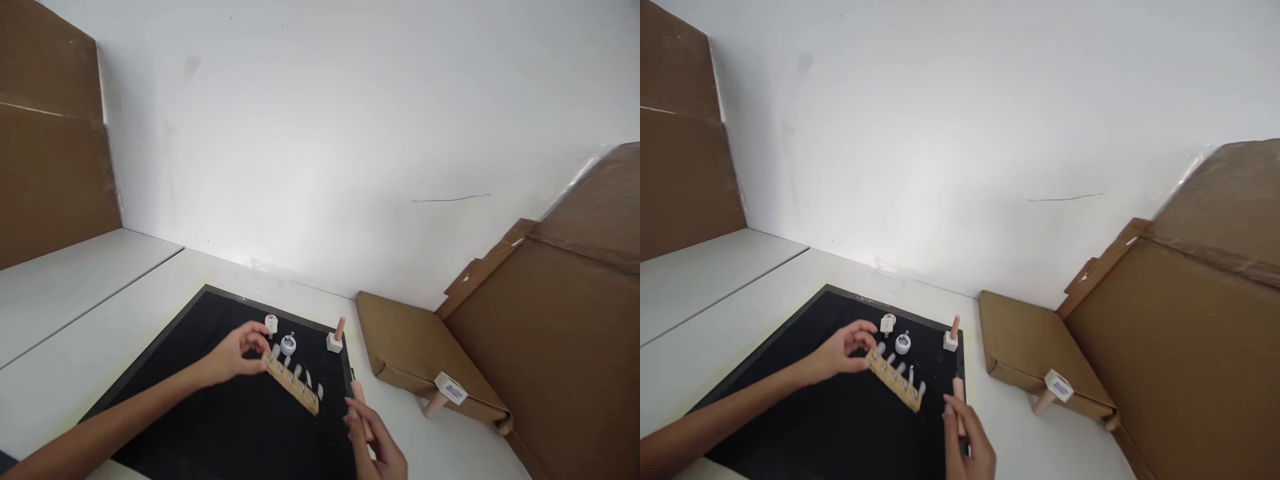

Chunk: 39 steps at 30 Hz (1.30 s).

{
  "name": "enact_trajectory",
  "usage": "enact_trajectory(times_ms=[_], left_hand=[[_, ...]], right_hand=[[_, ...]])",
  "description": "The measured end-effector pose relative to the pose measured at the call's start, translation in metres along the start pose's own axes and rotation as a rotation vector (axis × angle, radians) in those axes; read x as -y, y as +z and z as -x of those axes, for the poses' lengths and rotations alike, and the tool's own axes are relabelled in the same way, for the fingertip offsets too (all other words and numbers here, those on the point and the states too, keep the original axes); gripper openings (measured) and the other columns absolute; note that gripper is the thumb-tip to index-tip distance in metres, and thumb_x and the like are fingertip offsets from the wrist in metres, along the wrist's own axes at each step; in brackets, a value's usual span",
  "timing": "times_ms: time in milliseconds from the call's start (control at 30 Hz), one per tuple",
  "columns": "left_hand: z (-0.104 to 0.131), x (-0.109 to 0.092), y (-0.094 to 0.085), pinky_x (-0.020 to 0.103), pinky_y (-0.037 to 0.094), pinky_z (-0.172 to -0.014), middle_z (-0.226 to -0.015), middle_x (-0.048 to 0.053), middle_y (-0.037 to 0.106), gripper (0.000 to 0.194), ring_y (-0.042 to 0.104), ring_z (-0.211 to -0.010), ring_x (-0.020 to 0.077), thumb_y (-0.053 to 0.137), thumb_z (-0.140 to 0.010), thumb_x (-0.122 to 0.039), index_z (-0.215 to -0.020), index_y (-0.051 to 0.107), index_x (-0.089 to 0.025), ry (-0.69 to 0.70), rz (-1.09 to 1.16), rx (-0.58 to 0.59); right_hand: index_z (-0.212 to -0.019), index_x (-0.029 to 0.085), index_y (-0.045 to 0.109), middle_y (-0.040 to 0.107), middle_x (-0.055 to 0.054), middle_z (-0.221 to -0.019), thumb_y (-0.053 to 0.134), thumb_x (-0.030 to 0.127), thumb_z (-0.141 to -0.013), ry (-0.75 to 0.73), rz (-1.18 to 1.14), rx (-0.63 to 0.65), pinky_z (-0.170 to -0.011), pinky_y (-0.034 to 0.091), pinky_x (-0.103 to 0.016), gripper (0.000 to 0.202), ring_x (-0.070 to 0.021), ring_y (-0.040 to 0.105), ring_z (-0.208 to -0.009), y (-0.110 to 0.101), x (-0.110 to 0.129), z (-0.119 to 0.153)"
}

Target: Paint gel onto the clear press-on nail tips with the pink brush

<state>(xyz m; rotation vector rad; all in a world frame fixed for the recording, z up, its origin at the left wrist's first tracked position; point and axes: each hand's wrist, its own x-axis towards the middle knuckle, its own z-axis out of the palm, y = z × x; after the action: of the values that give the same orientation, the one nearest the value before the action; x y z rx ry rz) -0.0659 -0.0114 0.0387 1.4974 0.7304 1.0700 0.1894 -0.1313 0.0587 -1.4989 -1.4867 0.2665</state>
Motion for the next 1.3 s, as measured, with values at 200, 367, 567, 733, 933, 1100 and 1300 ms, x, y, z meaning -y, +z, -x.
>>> enact_trajectory(times_ms=[200,367,567,733,933,1100,1300], left_hand=[[0.017,0.022,0.046,0.032,0.045,-0.083,-0.088,0.001,0.07,0.046,0.06,-0.086,0.0175,0.071,-0.064,-0.011,-0.103,0.047,-0.021,-0.011,-0.205,0.168],[0.024,0.023,0.039,0.035,0.044,-0.088,-0.096,0.001,0.07,0.055,0.061,-0.092,0.0202,0.069,-0.06,-0.005,-0.108,0.048,-0.022,0.006,-0.398,0.221],[0.014,0.021,0.021,0.035,0.048,-0.086,-0.107,0.005,0.065,0.042,0.061,-0.093,0.0192,0.055,-0.074,-0.006,-0.113,0.051,-0.022,0.073,-0.595,0.086],[-0.019,0.034,0.004,0.05,0.041,-0.097,-0.116,0.016,0.058,0.04,0.053,-0.111,0.0292,0.046,-0.08,-0.008,-0.12,0.049,-0.014,0.129,-0.788,-0.168],[-0.043,0.042,0.002,0.047,0.042,-0.098,-0.117,0.011,0.062,0.04,0.053,-0.111,0.0284,0.057,-0.078,-0.011,-0.118,0.058,-0.019,0.228,-0.936,-0.18],[-0.045,0.044,0.003,0.042,0.047,-0.091,-0.11,0.007,0.067,0.035,0.057,-0.103,0.0261,0.058,-0.081,-0.013,-0.114,0.062,-0.023,0.299,-1.017,-0.155],[-0.036,0.046,0.005,0.043,0.047,-0.088,-0.108,0.008,0.067,0.03,0.057,-0.1,0.0273,0.058,-0.082,-0.014,-0.11,0.064,-0.023,0.366,-1.093,-0.172]], right_hand=[[-0.084,0.018,0.069,0.072,-0.013,-0.096,0.057,0.051,-0.081,0.097,-0.022,-0.07,-0.037,0.046,-0.02,0.035,-0.0156,0.058,-0.054,-0.028,-0.009,-0.018],[-0.084,0.017,0.07,0.07,-0.01,-0.081,0.057,0.051,-0.081,0.028,-0.05,0.031,-0.037,0.041,-0.021,0.037,-0.0145,0.052,-0.052,-0.031,0.0,-0.04],[-0.085,0.017,0.069,0.063,-0.004,-0.065,0.054,0.052,-0.083,-0.025,-0.122,0.182,-0.05,0.047,-0.023,0.038,-0.0155,0.056,-0.057,-0.019,0.005,-0.069],[-0.085,0.015,0.068,0.059,-0.002,-0.056,0.046,0.059,-0.084,-0.037,-0.185,0.275,-0.045,0.047,-0.023,0.049,-0.0147,0.055,-0.05,0.005,-0.008,-0.074],[-0.08,0.017,0.069,0.066,-0.004,-0.063,0.049,0.056,-0.085,-0.078,-0.125,0.283,-0.049,0.048,-0.024,0.044,-0.0139,0.053,-0.049,0.001,-0.025,-0.067],[-0.083,0.018,0.069,0.063,-0.003,-0.062,0.047,0.051,-0.088,-0.111,-0.019,0.234,-0.044,0.042,-0.022,0.04,-0.0132,0.048,-0.047,-0.009,-0.032,-0.068],[-0.087,0.02,0.068,0.06,-0.002,-0.064,0.045,0.042,-0.091,-0.163,0.057,0.225,-0.049,0.043,-0.022,0.032,-0.0143,0.051,-0.053,-0.011,-0.033,-0.065]])
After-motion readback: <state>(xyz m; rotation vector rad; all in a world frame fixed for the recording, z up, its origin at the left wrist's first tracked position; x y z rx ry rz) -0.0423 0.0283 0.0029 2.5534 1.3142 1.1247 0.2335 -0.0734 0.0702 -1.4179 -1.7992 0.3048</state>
